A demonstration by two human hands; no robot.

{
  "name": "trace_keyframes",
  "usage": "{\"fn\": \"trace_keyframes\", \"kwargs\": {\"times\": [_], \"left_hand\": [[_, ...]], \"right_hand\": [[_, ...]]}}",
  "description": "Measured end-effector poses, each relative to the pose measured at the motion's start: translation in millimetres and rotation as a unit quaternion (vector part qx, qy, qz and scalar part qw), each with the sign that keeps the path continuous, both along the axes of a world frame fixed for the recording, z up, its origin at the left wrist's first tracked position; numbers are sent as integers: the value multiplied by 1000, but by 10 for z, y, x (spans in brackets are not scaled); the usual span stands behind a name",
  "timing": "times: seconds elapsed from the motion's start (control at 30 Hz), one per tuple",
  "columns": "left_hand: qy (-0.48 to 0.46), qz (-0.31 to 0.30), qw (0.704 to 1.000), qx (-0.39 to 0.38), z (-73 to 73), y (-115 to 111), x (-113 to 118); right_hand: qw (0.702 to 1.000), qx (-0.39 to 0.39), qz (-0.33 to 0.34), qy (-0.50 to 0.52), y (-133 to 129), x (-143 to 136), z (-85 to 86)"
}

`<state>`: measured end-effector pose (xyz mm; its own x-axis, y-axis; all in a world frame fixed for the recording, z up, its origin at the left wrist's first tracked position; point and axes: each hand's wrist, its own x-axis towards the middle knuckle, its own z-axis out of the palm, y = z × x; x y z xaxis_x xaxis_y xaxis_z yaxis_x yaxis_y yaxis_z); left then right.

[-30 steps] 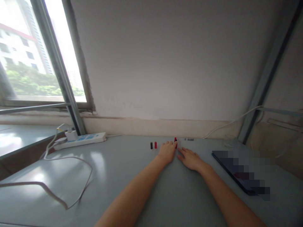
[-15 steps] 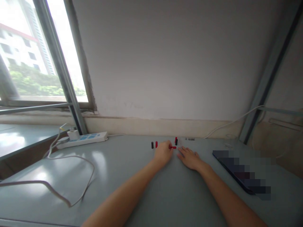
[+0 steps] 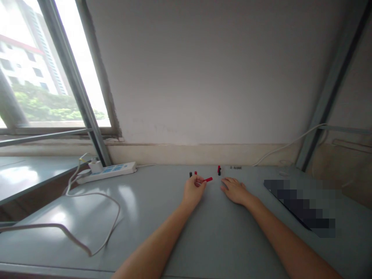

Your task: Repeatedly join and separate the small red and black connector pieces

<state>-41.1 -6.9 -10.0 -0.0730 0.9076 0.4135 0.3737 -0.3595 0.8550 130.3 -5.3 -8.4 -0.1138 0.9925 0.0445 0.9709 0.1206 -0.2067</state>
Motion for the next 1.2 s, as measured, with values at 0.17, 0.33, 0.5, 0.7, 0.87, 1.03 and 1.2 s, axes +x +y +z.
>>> {"fn": "trace_keyframes", "kwargs": {"times": [0.17,0.33,0.5,0.7,0.87,1.03,1.2], "left_hand": [[-45,1,999,-22,0,24,-32],[-93,-16,995,-46,-12,45,-28],[-116,-29,991,-53,-33,59,-19],[-143,-32,987,-68,-4,49,-19],[-182,-65,975,-105,80,-19,-10],[-183,-114,968,-126,124,-87,27],[-187,-101,968,-134,130,-89,34]], "right_hand": [[987,118,37,99,-51,-91,127],[944,183,13,274,42,-103,156],[917,128,22,377,107,-90,118],[903,103,24,417,110,-73,126],[882,74,19,464,109,-26,124],[864,11,10,504,21,-120,155],[869,-11,46,493,-5,-197,137]]}}
